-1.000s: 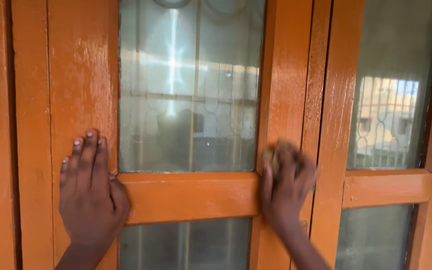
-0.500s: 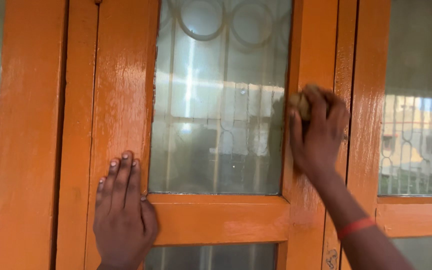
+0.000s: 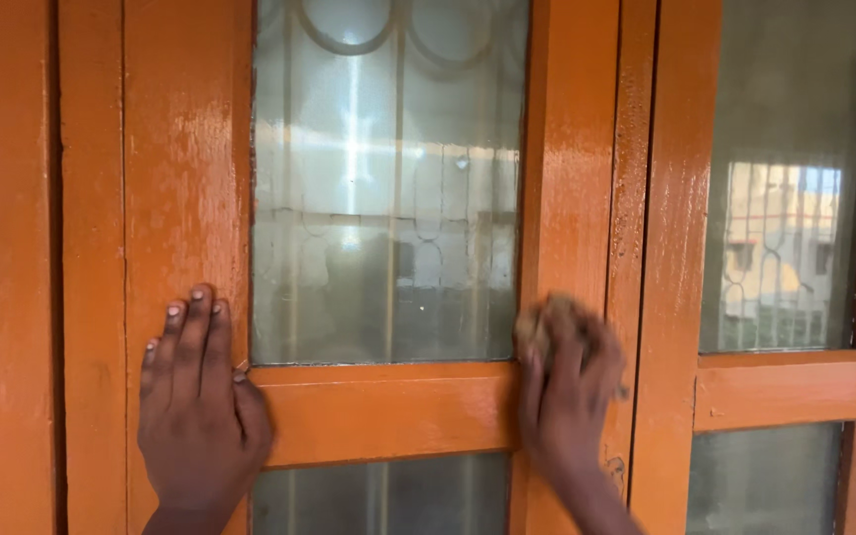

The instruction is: The person cleans a window by wiping the glass panels with a cloth and spraying liquid from a bottle onto the surface.

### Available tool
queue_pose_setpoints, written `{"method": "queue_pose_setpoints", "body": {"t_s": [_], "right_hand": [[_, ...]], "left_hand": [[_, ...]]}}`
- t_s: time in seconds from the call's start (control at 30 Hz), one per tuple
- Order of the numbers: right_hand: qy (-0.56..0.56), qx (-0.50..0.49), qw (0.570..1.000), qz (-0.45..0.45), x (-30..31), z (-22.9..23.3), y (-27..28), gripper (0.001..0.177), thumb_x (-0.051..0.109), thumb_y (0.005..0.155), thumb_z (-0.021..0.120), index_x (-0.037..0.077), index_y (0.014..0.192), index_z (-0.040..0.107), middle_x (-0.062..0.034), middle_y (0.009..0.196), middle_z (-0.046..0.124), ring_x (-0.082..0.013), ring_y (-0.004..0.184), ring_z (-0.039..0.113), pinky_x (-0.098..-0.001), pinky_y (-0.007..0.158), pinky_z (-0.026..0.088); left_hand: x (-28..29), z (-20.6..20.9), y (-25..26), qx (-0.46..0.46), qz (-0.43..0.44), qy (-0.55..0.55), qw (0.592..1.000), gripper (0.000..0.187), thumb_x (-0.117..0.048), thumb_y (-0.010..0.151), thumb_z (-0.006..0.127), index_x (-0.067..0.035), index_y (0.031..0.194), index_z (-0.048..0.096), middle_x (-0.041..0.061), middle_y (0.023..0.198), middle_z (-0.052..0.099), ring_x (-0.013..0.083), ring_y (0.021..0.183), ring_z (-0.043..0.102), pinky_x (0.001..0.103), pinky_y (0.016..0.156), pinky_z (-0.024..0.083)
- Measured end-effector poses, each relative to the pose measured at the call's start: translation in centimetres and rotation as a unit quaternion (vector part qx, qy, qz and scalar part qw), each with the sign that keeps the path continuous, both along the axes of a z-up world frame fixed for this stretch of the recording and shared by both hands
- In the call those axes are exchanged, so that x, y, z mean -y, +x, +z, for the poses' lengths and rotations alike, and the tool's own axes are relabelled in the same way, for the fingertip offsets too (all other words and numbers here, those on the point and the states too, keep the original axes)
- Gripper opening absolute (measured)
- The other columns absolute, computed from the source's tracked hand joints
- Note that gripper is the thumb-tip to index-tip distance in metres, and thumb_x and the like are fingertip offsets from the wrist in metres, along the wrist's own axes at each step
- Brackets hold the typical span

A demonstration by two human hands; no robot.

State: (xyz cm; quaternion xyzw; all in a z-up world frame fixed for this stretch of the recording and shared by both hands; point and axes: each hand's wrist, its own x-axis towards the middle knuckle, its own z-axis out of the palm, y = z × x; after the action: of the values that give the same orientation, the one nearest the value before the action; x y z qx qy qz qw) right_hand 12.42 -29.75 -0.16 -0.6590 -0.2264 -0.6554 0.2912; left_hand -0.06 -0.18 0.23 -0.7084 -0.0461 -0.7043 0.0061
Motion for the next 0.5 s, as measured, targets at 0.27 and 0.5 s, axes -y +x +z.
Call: {"method": "queue_pose_setpoints", "body": {"t_s": [0.27,0.5], "right_hand": [[-0.018,0.057,0.997,0.051,0.9,11.8,1.9,0.035,0.018,0.108,0.058,0.011,0.142,0.059,-0.0200,0.146,0.049,-0.0407,0.133,0.045,-0.0531,0.109,0.045],[0.002,0.040,0.999,0.013,1.5,2.2,0.9,0.035,0.017,0.106,0.057,0.003,0.138,0.056,-0.0246,0.146,0.046,-0.0437,0.139,0.044,-0.0554,0.113,0.039]], "left_hand": [[0.0,0.0,-0.1,0.002,-0.001,0.005,1.000,0.058,-0.011,0.094,0.045,0.003,0.149,0.053,0.017,0.160,0.049,0.0360,0.152,0.042,0.054,0.124,0.033],[0.0,-0.3,-0.1,-0.002,0.004,0.011,1.000,0.057,-0.009,0.096,0.044,0.004,0.151,0.053,0.019,0.162,0.048,0.0385,0.153,0.043,0.055,0.125,0.033]]}}
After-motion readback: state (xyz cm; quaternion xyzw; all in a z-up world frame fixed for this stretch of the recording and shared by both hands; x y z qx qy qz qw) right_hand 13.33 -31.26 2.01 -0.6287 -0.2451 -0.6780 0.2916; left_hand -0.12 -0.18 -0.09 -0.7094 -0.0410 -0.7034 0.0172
